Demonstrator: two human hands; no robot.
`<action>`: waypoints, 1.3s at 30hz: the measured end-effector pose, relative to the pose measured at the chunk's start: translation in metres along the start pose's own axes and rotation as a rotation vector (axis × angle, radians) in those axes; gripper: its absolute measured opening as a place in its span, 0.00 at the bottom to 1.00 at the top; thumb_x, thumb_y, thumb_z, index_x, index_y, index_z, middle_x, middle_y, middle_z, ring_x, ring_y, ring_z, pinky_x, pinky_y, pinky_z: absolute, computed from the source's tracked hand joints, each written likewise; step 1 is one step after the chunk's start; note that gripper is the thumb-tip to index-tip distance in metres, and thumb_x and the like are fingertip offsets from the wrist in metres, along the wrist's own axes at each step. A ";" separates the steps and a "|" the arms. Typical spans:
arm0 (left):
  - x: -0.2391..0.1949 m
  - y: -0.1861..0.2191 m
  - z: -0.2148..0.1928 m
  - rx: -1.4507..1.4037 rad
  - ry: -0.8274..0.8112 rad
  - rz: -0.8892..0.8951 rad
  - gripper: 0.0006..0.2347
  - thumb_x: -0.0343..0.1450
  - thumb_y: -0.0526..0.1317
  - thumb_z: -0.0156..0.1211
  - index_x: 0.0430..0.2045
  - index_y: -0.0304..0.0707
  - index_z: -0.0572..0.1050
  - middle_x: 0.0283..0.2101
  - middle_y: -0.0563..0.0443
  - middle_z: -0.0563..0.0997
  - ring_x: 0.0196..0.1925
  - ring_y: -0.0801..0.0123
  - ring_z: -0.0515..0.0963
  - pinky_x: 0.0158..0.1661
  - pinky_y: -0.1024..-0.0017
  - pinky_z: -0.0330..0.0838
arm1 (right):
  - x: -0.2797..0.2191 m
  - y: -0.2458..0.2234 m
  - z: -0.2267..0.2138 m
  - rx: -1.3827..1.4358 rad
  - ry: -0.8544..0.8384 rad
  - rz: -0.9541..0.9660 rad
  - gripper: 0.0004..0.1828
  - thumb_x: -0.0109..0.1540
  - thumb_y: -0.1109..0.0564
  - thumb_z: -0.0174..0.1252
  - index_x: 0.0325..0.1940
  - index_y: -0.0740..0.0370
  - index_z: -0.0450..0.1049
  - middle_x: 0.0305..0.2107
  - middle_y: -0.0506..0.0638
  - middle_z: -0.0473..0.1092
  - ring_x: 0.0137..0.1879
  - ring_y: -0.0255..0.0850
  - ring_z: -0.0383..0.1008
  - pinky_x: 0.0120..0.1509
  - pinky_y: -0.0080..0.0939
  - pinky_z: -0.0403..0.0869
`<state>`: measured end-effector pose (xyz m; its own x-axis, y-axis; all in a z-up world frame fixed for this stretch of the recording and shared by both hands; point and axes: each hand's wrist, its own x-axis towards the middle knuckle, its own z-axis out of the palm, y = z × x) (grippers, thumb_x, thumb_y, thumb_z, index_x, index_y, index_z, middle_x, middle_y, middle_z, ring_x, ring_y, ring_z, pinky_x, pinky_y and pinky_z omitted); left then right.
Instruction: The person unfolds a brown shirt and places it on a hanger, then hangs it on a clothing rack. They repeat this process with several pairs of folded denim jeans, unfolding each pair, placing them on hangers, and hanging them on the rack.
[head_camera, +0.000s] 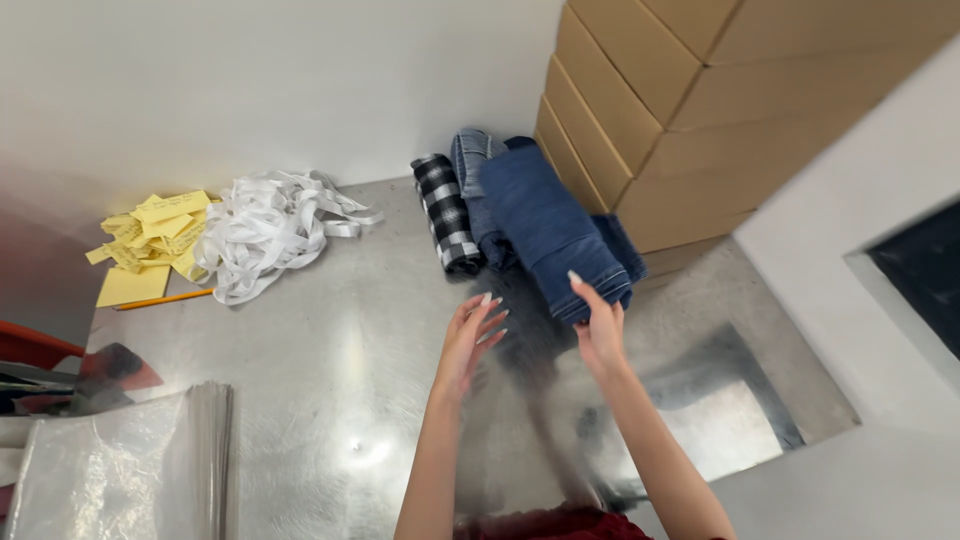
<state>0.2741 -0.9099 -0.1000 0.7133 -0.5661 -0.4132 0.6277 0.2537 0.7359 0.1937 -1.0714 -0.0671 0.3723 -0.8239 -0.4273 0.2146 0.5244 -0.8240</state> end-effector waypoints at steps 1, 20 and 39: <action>-0.001 -0.007 0.006 -0.001 -0.006 0.000 0.22 0.72 0.45 0.62 0.58 0.35 0.68 0.57 0.40 0.76 0.58 0.55 0.79 0.54 0.61 0.75 | -0.011 0.003 -0.012 0.001 0.002 -0.006 0.42 0.48 0.62 0.77 0.64 0.62 0.67 0.49 0.59 0.68 0.52 0.47 0.73 0.53 0.43 0.72; -0.296 -0.102 -0.054 -0.260 0.383 0.356 0.38 0.61 0.39 0.76 0.68 0.44 0.60 0.61 0.41 0.69 0.62 0.54 0.74 0.58 0.56 0.73 | -0.190 0.026 -0.242 -0.724 -0.691 -0.109 0.21 0.71 0.49 0.50 0.37 0.67 0.79 0.37 0.57 0.76 0.44 0.45 0.75 0.53 0.46 0.75; -0.522 -0.092 -0.133 -0.195 0.362 0.188 0.45 0.66 0.73 0.42 0.74 0.44 0.50 0.74 0.38 0.56 0.76 0.49 0.56 0.71 0.52 0.54 | -0.413 0.130 -0.205 -0.704 -1.134 0.527 0.53 0.64 0.37 0.58 0.81 0.59 0.36 0.75 0.71 0.39 0.79 0.66 0.42 0.76 0.71 0.49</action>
<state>-0.1146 -0.5334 -0.0227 0.8618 -0.1940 -0.4686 0.4991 0.4887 0.7156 -0.1174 -0.7074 -0.0740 0.8442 0.2182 -0.4895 -0.5312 0.2190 -0.8185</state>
